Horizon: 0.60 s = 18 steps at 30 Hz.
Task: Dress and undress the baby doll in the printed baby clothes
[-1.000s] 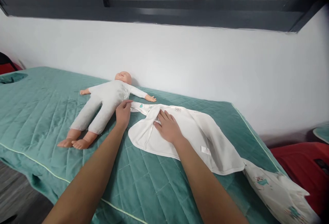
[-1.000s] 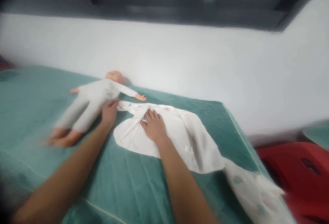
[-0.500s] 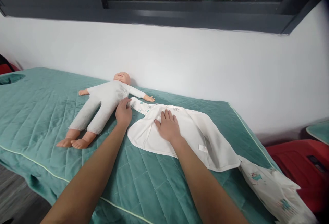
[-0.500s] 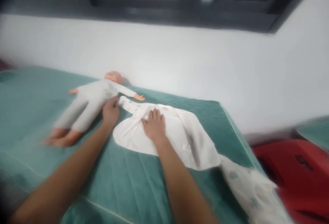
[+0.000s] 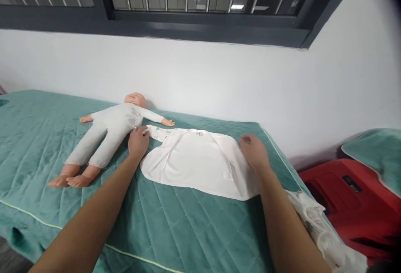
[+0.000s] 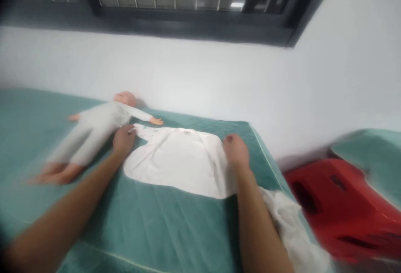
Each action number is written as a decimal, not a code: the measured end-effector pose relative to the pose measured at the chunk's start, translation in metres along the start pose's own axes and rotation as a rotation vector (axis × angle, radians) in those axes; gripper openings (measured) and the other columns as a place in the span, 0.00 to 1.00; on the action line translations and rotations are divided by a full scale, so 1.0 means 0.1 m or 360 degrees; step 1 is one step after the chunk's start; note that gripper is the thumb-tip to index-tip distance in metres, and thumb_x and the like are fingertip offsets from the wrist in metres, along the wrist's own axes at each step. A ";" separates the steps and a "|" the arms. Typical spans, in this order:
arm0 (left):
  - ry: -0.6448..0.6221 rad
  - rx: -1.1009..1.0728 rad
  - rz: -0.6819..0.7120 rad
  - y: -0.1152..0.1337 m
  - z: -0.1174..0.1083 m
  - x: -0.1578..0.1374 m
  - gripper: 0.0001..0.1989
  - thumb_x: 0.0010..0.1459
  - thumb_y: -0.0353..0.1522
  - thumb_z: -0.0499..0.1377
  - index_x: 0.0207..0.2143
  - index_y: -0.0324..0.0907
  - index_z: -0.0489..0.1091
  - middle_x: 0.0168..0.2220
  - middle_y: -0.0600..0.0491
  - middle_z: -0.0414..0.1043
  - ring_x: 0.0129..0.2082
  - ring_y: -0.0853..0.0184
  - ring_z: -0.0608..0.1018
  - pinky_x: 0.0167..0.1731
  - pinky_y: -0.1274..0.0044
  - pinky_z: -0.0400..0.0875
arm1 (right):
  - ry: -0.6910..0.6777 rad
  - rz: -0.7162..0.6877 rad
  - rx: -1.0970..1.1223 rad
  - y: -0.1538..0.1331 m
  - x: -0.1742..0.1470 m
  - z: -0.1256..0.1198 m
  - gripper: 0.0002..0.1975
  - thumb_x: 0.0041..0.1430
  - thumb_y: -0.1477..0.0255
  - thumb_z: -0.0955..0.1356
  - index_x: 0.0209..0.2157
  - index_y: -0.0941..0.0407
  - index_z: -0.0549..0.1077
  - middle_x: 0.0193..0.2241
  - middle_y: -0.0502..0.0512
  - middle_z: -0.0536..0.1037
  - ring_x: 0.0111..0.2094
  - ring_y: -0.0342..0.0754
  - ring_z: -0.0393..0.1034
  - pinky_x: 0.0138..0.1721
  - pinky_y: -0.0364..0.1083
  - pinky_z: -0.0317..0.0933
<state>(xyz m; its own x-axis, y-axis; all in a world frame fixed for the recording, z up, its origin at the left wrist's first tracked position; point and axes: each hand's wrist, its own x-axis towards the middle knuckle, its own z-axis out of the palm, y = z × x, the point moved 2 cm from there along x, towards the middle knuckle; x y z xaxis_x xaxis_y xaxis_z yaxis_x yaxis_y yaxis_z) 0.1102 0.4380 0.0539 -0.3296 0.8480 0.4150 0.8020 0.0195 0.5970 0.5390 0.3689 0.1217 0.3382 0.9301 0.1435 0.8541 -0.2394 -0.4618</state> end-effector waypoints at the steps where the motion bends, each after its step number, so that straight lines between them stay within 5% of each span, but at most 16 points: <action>1: 0.0027 0.0004 -0.0013 -0.01 -0.01 0.00 0.16 0.60 0.34 0.54 0.47 0.42 0.74 0.46 0.42 0.73 0.47 0.55 0.74 0.50 0.64 0.67 | -0.0038 0.0089 -0.0059 0.15 0.03 -0.03 0.19 0.60 0.63 0.63 0.46 0.60 0.74 0.45 0.65 0.77 0.46 0.58 0.71 0.46 0.53 0.64; 4: 0.0108 0.0026 -0.0039 -0.01 -0.05 -0.01 0.15 0.59 0.30 0.52 0.46 0.42 0.74 0.45 0.43 0.71 0.44 0.57 0.74 0.49 0.66 0.68 | -0.0273 0.0153 -0.0214 0.41 0.04 -0.03 0.19 0.52 0.56 0.68 0.35 0.58 0.76 0.36 0.64 0.79 0.36 0.59 0.72 0.37 0.53 0.63; 8: 0.0190 0.0077 -0.0060 0.00 -0.10 -0.05 0.18 0.56 0.26 0.51 0.46 0.42 0.73 0.48 0.44 0.67 0.45 0.57 0.73 0.47 0.65 0.70 | -0.0592 -0.0024 -0.0271 0.52 0.01 0.03 0.15 0.50 0.57 0.68 0.29 0.55 0.75 0.31 0.58 0.79 0.31 0.53 0.71 0.31 0.47 0.58; 14: 0.0213 0.0140 0.0084 0.04 -0.10 -0.08 0.20 0.52 0.23 0.52 0.46 0.42 0.73 0.52 0.44 0.67 0.51 0.55 0.72 0.51 0.64 0.69 | -0.0495 -0.0011 -0.0247 0.59 0.03 0.00 0.17 0.58 0.59 0.63 0.25 0.56 0.74 0.27 0.58 0.77 0.28 0.51 0.69 0.29 0.47 0.55; 18: 0.0092 0.0099 0.0414 0.12 -0.06 -0.10 0.18 0.58 0.27 0.51 0.47 0.42 0.74 0.56 0.48 0.70 0.59 0.58 0.68 0.62 0.67 0.61 | -0.0663 -0.0089 -0.0114 0.50 -0.07 -0.07 0.22 0.57 0.53 0.64 0.27 0.57 0.75 0.29 0.57 0.78 0.29 0.50 0.69 0.29 0.46 0.55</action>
<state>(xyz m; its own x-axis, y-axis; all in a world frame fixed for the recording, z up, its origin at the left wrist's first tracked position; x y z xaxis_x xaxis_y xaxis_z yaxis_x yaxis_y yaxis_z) 0.1204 0.4265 0.0608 -0.1350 0.7970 0.5886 0.8920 -0.1609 0.4224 0.5821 0.3489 0.1043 0.1145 0.9717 -0.2064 0.8969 -0.1905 -0.3991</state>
